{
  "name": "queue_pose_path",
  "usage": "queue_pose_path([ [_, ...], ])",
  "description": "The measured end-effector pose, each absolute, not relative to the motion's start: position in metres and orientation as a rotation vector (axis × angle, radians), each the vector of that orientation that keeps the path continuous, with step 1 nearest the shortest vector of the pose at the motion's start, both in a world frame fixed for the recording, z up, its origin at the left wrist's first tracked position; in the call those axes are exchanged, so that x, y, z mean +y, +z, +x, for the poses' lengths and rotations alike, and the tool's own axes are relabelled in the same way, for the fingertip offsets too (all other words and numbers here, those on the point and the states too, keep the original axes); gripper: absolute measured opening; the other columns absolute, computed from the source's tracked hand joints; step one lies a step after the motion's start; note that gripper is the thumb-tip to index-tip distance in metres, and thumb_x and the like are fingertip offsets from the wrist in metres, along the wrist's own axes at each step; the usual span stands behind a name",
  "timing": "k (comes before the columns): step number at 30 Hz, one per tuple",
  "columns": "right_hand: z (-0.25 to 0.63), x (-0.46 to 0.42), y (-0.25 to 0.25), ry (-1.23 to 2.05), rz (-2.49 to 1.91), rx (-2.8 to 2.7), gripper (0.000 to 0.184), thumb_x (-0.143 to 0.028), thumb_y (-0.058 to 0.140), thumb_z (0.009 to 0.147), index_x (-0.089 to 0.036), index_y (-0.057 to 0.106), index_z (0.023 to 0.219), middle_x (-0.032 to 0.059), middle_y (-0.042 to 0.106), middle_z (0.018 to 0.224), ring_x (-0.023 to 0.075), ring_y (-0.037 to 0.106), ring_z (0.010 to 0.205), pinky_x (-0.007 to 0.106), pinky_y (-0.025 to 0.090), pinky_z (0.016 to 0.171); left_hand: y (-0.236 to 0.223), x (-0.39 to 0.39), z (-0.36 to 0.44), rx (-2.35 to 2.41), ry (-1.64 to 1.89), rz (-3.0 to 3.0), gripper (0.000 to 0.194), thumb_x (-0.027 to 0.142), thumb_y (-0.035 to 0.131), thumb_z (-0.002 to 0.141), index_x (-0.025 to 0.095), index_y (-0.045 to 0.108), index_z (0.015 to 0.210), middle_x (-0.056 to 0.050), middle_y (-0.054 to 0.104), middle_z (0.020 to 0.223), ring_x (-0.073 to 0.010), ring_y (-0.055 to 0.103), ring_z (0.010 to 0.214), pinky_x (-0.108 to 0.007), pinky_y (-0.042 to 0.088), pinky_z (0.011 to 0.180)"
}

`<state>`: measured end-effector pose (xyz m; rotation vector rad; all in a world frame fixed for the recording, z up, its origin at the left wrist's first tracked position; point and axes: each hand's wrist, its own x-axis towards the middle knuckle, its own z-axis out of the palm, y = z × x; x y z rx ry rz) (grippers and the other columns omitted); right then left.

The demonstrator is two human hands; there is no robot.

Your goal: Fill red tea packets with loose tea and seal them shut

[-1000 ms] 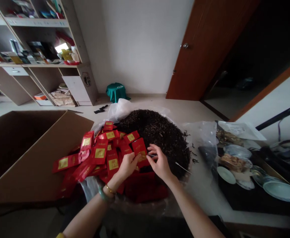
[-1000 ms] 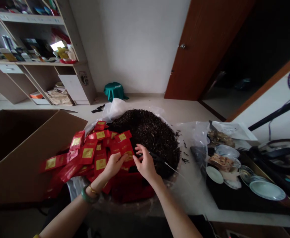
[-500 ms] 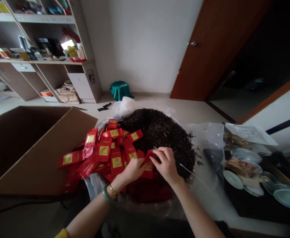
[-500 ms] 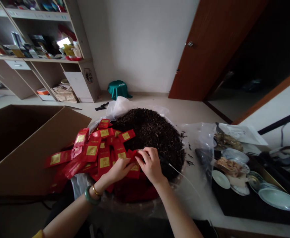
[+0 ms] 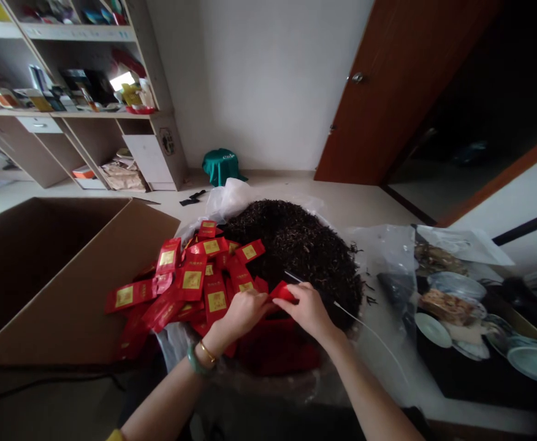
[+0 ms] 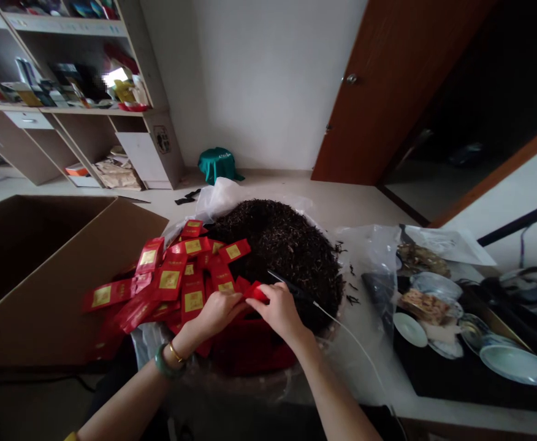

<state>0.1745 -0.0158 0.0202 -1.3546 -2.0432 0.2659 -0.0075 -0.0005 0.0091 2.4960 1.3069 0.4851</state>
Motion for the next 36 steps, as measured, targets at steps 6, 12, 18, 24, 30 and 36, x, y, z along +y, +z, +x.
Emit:
queue_pose_path([
  [6,0.177,-0.015,0.018,0.507,-1.333,-1.826,0.017,-0.035,0.058,0.082,-0.021,0.065,0.077,0.0069,0.068,0.081,0.0229,0.062,0.087,0.035,0.05,0.08,0.008,0.001,-0.012,1.295,0.795,2.384,0.026,0.043,0.057,0.086,0.018,0.063,0.086,-0.002,0.068,0.073,-0.0142,0.064,0.064,-0.021,0.045,0.059],
  [12,0.171,-0.018,0.027,1.24,-1.069,-1.621,0.023,-0.034,0.059,0.081,-0.017,0.065,0.096,0.006,0.072,0.091,0.0219,0.067,0.088,0.035,0.053,0.08,0.009,0.004,-0.023,1.143,0.935,2.474,0.04,0.047,0.06,0.083,0.021,0.059,0.114,-0.003,0.072,0.085,-0.0129,0.065,0.068,-0.022,0.049,0.066],
  [18,0.166,-0.017,0.014,1.131,-1.146,-1.563,0.02,-0.031,0.055,0.083,-0.017,0.061,0.097,0.0067,0.07,0.095,0.0198,0.065,0.088,0.036,0.052,0.084,0.016,-0.001,-0.016,1.319,0.846,2.818,0.052,0.041,0.072,0.073,0.024,0.059,0.12,-0.012,0.065,0.115,-0.0331,0.054,0.109,-0.048,0.043,0.091],
  [24,0.162,-0.018,0.012,1.25,-1.118,-1.543,0.026,-0.036,0.059,0.081,-0.016,0.059,0.097,0.005,0.068,0.093,0.0198,0.063,0.087,0.035,0.051,0.083,0.004,0.0,-0.011,1.17,0.81,2.742,0.051,0.024,0.066,0.078,0.018,0.05,0.126,-0.012,0.063,0.119,-0.0275,0.056,0.108,-0.045,0.043,0.095],
  [30,0.165,-0.019,0.015,1.411,-1.114,-1.46,0.036,-0.047,0.054,0.084,-0.017,0.067,0.098,0.0052,0.07,0.094,0.0242,0.062,0.099,0.042,0.044,0.095,0.001,0.005,-0.011,1.079,0.951,2.723,0.053,0.032,0.066,0.078,0.014,0.048,0.126,-0.014,0.061,0.115,-0.0279,0.054,0.106,-0.046,0.044,0.094],
  [36,0.164,-0.02,0.014,1.478,-1.121,-1.366,0.049,-0.061,0.052,0.081,-0.019,0.068,0.102,0.0059,0.07,0.101,0.0235,0.062,0.1,0.044,0.04,0.101,0.011,0.002,-0.012,1.23,0.803,2.77,0.057,0.027,0.071,0.072,0.018,0.053,0.126,-0.012,0.064,0.115,-0.0312,0.051,0.108,-0.048,0.043,0.091],
])
